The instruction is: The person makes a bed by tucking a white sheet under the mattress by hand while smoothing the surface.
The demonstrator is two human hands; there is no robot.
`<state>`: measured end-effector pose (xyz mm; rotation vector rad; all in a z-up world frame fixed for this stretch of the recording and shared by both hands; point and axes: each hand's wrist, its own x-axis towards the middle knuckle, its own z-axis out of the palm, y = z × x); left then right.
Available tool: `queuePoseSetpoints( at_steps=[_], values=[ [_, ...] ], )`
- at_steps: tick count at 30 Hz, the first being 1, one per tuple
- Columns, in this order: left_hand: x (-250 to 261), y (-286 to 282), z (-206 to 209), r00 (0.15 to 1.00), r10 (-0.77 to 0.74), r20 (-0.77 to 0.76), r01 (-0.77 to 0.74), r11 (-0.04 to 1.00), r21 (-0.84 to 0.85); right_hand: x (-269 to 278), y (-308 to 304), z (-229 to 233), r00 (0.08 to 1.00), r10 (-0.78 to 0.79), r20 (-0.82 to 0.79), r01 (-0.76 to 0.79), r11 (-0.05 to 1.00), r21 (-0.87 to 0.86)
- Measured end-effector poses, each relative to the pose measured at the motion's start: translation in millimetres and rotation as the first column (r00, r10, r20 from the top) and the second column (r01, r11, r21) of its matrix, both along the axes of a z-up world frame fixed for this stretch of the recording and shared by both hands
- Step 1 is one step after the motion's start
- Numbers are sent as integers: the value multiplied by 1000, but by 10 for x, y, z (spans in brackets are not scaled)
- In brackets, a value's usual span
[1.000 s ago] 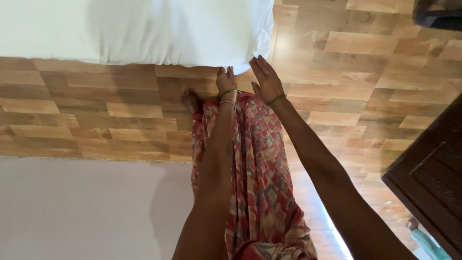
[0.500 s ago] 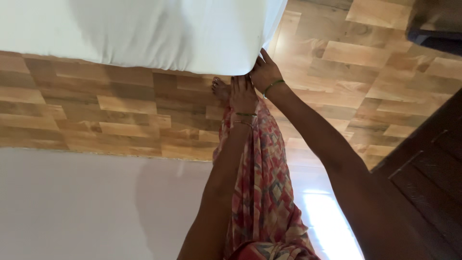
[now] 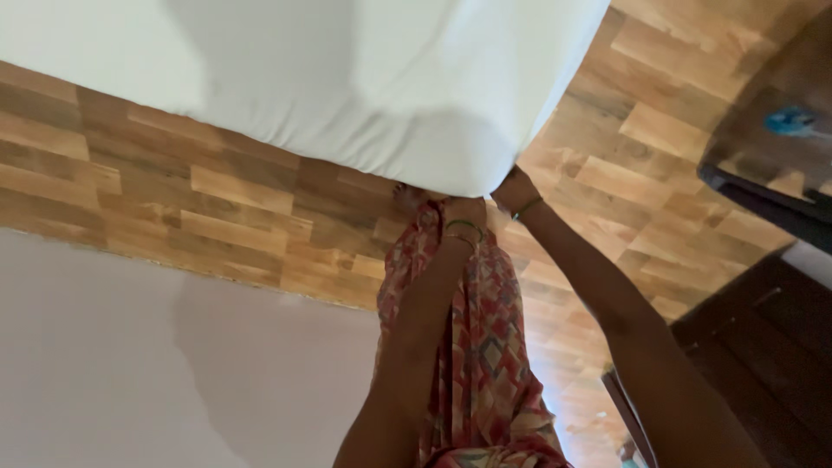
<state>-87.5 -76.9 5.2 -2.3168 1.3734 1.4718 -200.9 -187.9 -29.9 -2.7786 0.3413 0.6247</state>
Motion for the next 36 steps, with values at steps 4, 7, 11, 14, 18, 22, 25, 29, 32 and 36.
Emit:
queuePoseSetpoints(
  at_steps=[4, 7, 11, 14, 18, 22, 25, 29, 32, 36],
  values=[
    [32, 29, 69, 995, 2, -96, 8, 994, 106, -58, 143, 205, 992, -54, 113, 45, 996, 81],
    [-62, 91, -59, 997, 46, -69, -43, 998, 39, 33, 38, 405, 991, -55, 120, 39, 991, 128],
    [-217, 98, -222, 986, 158, 54, -150, 981, -127, 155, -177, 707, 978, -119, 170, 79, 970, 230],
    [-353, 79, -187, 929, 261, 262, -155, 919, -363, 89, -184, 1027, 935, -225, 273, 108, 917, 385],
    [-597, -15, -264, 852, 475, 220, -350, 830, -435, 6, -71, 1240, 889, -321, 327, 100, 832, 545],
    [-831, -344, -134, 746, 649, 148, -570, 738, -361, 72, -281, 993, 954, -148, 260, 14, 890, 455],
    [-927, -561, 226, 524, 852, 9, -730, 455, -510, 122, -528, 1076, 977, -9, 212, -90, 887, 453],
    [-1210, -796, 591, 248, 883, -398, -882, 35, -471, 296, -719, 1236, 949, 290, 123, -314, 894, 318],
    [-1277, -758, 610, 58, 821, -568, -943, -141, -300, 344, -716, 1175, 897, 432, 89, -441, 881, 168],
    [-1418, -733, 516, 45, 839, -542, -879, -225, -421, 328, -671, 824, 858, 463, -222, -468, 883, 31]
  ],
)
